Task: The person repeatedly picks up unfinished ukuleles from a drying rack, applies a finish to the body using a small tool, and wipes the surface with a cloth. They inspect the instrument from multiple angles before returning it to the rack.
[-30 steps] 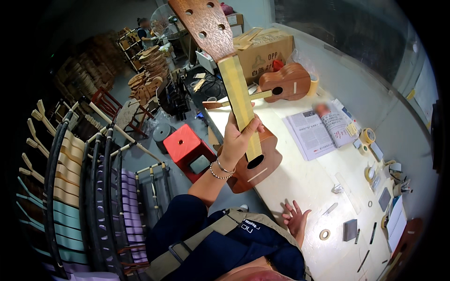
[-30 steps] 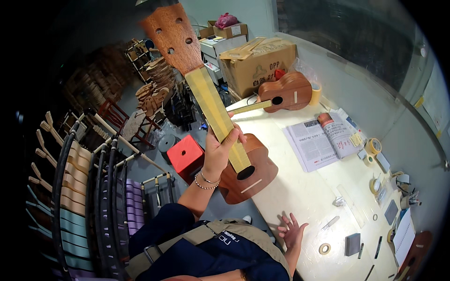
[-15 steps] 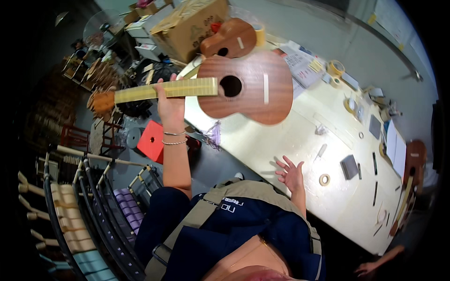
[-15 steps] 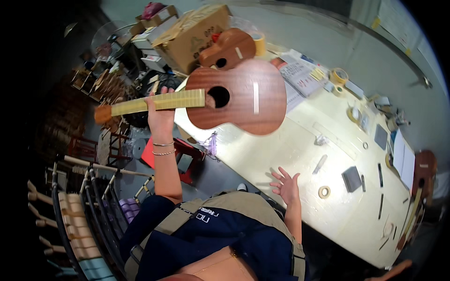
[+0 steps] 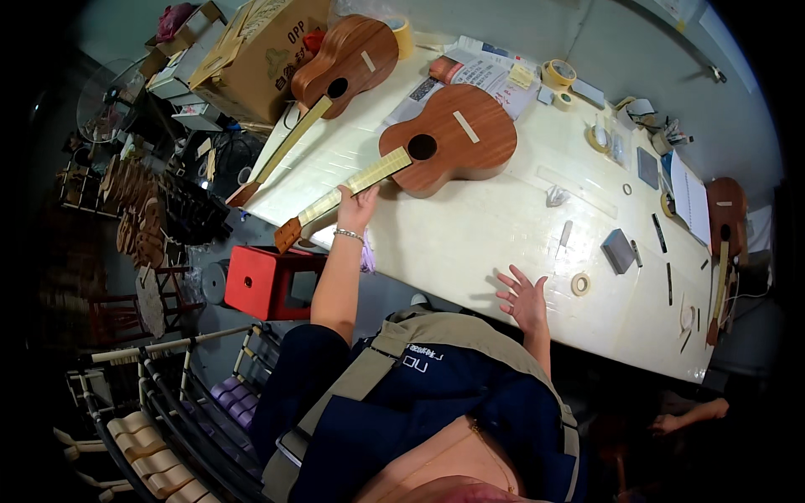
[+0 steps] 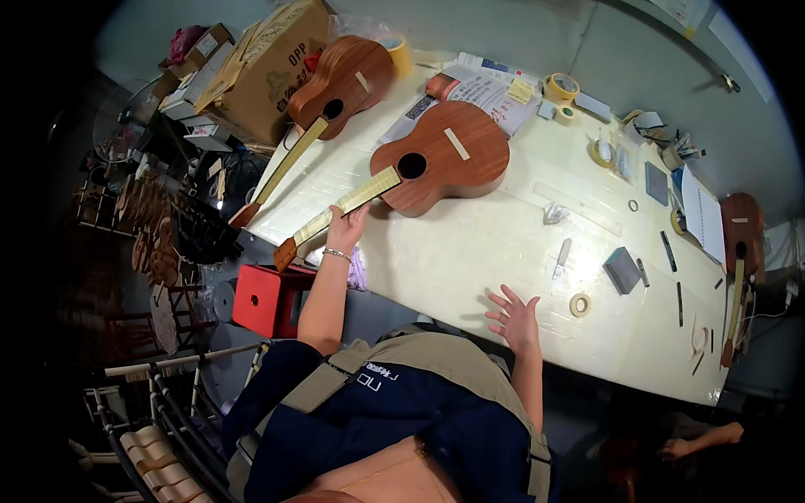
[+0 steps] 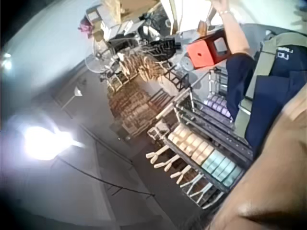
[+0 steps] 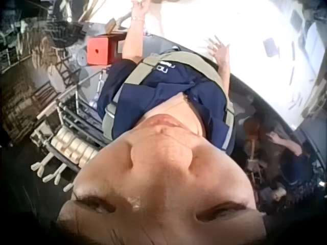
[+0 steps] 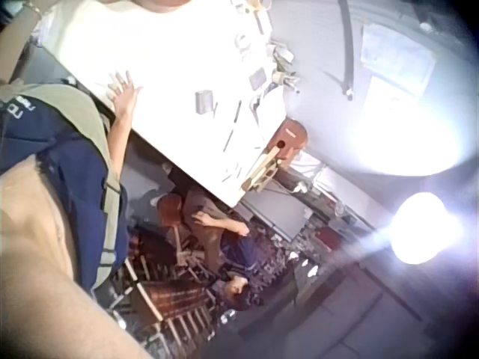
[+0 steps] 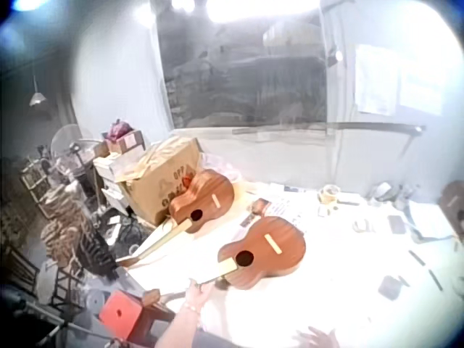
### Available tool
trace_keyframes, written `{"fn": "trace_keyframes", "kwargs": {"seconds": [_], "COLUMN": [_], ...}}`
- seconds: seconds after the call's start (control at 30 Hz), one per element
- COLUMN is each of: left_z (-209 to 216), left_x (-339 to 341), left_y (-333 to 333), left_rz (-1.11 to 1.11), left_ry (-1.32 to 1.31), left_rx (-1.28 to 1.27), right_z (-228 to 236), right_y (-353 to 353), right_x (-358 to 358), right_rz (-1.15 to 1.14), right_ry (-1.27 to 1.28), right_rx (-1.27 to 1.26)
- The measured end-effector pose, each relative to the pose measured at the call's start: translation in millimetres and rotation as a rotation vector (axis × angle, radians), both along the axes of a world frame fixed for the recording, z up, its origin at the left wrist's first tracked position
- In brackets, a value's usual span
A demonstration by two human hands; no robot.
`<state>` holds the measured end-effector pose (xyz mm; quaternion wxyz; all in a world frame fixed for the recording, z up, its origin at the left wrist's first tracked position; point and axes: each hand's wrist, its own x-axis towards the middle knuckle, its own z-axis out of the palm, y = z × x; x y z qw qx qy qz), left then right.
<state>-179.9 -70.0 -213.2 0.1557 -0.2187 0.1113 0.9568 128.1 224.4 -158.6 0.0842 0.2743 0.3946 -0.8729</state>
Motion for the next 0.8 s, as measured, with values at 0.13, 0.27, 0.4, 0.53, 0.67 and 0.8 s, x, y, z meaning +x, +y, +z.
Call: {"fn": "trace_keyframes", "kwargs": {"seconds": [0.13,0.27,0.4,0.53,0.67,0.8], "left_z": [76.5,61.2,39.3,30.5,47.7,68.1], "left_x": [-16.1,-132.1,-222.1,-210.1,-185.2,-158.8], "left_y": [-4.5,-58.5,-34.0,48.0,84.9,102.6], "left_rz": [-0.896,-0.347,-0.249,-0.355,-0.405,-0.399], "left_ry": [0.27,0.07,-0.133,0.067,0.253,0.411], "left_rx": [-0.526,0.063,-0.089,-0.448,-0.568,-0.627], "right_z": [-4.2,8.8,3.6,2.0,-21.9,-27.0], "right_y": [-5.6,-16.5,-28.6,-47.9,-61.3,-61.8], "right_x": [11.0,7.6,16.3,31.4,51.1,51.0], "right_rz": [-0.108,-0.124,-0.21,-0.369,-0.471,-0.441], "right_ry": [-0.059,-0.026,0.004,-0.057,-0.053,-0.054], "right_rx": [0.005,0.023,0.05,0.078,0.044,0.031]}}
